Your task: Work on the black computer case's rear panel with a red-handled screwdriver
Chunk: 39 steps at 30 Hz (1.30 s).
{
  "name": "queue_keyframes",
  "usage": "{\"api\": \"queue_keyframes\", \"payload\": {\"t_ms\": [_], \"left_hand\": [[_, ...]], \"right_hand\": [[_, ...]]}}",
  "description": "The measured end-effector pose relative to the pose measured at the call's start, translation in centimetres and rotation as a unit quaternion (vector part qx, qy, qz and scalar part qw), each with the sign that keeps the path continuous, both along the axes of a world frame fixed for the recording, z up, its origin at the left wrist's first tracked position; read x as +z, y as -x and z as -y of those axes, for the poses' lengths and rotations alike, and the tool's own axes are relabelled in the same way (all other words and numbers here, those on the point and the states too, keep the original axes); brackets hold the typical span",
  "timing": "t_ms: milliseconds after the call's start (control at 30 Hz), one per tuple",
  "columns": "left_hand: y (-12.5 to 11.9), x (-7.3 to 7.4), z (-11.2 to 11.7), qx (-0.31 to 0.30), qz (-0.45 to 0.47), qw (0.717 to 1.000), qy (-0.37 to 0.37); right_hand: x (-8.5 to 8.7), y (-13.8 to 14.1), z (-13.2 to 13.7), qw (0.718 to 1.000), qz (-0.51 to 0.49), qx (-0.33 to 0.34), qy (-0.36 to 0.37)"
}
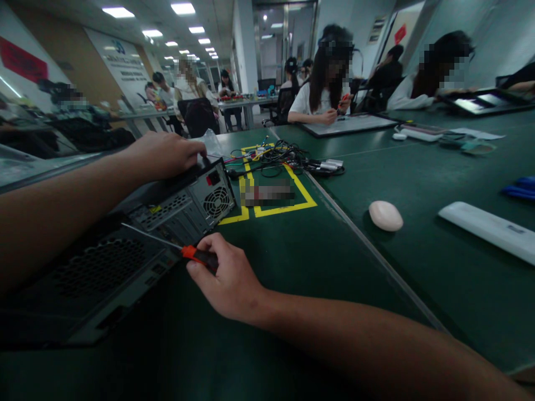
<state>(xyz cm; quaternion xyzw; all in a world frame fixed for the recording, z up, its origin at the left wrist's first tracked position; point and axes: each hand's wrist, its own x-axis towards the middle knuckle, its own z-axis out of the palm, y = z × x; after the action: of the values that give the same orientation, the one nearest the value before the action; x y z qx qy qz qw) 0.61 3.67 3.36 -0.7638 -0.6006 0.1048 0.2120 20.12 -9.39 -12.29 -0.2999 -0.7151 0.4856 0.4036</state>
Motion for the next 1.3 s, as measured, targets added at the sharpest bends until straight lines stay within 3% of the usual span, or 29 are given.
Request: {"api": "queue_keyframes", "payload": {"t_ms": [1300], "left_hand": [[-0.07,-0.01,0.06,-0.004,-0.026,1.0,-0.004]], "right_hand": [[0.28,-0.13,-0.05,0.999,0.008,-0.006,-0.047]]}}
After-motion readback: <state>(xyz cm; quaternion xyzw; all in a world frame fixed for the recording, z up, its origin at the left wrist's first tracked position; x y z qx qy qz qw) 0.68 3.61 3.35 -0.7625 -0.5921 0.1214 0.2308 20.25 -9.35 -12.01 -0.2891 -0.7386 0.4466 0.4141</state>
